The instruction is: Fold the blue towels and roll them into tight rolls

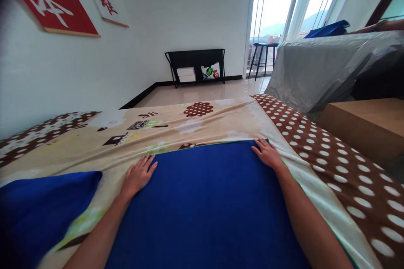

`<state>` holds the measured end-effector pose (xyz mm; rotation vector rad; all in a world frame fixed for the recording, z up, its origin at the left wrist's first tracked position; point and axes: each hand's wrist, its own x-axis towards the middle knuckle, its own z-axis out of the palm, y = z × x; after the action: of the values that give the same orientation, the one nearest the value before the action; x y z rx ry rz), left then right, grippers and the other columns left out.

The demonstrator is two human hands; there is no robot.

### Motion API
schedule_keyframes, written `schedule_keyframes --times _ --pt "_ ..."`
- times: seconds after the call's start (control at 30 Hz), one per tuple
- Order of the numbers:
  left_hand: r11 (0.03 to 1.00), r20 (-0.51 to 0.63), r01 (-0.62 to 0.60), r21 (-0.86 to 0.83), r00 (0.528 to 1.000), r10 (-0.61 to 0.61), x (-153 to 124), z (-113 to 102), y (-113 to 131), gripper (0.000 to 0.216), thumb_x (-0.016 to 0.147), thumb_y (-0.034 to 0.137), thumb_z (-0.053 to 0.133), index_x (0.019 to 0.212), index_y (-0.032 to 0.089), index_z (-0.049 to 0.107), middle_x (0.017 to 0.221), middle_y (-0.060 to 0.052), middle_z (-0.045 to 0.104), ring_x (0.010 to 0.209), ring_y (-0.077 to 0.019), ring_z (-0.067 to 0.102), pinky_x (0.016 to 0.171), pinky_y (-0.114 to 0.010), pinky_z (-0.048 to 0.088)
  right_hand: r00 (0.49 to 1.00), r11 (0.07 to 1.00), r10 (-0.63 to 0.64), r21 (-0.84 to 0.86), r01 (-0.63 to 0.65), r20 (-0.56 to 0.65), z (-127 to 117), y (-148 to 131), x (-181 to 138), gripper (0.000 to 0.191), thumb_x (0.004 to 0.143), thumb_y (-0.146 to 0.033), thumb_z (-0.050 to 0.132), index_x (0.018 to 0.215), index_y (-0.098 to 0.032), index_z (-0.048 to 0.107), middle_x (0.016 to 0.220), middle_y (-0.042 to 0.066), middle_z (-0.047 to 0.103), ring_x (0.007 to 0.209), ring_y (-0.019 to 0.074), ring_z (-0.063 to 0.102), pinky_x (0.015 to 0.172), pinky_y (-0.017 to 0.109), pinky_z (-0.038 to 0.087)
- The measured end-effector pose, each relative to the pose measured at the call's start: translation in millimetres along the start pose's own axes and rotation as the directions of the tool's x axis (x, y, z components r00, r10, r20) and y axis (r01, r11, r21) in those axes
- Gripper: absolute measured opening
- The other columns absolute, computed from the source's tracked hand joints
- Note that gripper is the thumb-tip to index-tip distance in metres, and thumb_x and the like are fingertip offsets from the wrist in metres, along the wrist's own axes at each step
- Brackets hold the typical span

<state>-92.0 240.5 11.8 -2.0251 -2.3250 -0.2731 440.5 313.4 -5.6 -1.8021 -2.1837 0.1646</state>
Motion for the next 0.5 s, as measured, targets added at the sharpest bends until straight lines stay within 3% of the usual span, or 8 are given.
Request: schedule_keyframes --times 0.07,0.17,0.37,0.43,0.5 --pt "1.0 -0.011 0.022 0.013 1.0 -0.022 3.2 3.4 -17.4 0.057 0.099 0.05 0.025 0.151 0.027 0.035 0.161 -0.007 0.03 0.149 -0.0258 0.027 0.119 -0.055 0.016 0.995 0.995 0.094 -0.023 -0.095 -0.022 4.4 30.7 1.9 0.067 0.101 -0.056 0.019 0.15 -0.015 0.038 0.157 0.015 0.032 0.147 0.0302 0.026 0.117 0.053 0.023" --pt "0.999 -0.019 0.026 0.02 0.999 -0.026 3.4 10.8 -19.9 0.056 0.1 0.052 0.024 0.151 0.03 0.034 0.161 -0.004 0.03 0.149 -0.0233 0.026 0.12 -0.053 0.016 0.991 0.99 0.132 -0.043 -0.134 -0.032 16.2 45.2 2.5 0.066 0.1 -0.06 0.019 0.151 -0.022 0.037 0.158 0.009 0.031 0.147 0.0275 0.025 0.118 0.051 0.021" --pt "1.0 -0.061 -0.002 0.006 0.998 0.002 5.0 1.5 -6.6 0.053 0.1 0.046 0.027 0.146 0.025 0.044 0.157 -0.009 0.038 0.146 -0.0255 0.033 0.117 -0.054 0.022 0.987 0.992 0.114 -0.049 -0.12 -0.11 12.1 28.2 4.5 0.064 0.101 -0.056 0.018 0.148 -0.019 0.042 0.156 0.011 0.036 0.145 0.0271 0.031 0.116 0.051 0.025" --pt "0.999 -0.101 -0.034 0.0 0.994 0.034 -6.3 -10.5 -1.0 0.053 0.101 0.041 0.024 0.145 0.021 0.046 0.158 -0.011 0.036 0.147 -0.0249 0.032 0.118 -0.054 0.02 0.983 0.994 0.09 -0.052 -0.099 -0.16 2.1 17.7 -4.9 0.064 0.102 -0.052 0.016 0.148 -0.014 0.04 0.157 0.014 0.032 0.147 0.0265 0.027 0.118 0.05 0.022" --pt "0.996 -0.126 -0.093 -0.004 0.988 0.092 -34.8 -21.3 0.2 0.052 0.101 0.039 0.024 0.146 0.021 0.044 0.159 -0.009 0.033 0.148 -0.022 0.029 0.12 -0.05 0.018 0.982 0.997 0.039 -0.057 -0.05 -0.182 -7.0 9.2 -29.6 0.063 0.102 -0.049 0.016 0.15 -0.014 0.037 0.159 0.012 0.028 0.148 0.0239 0.023 0.119 0.047 0.02"
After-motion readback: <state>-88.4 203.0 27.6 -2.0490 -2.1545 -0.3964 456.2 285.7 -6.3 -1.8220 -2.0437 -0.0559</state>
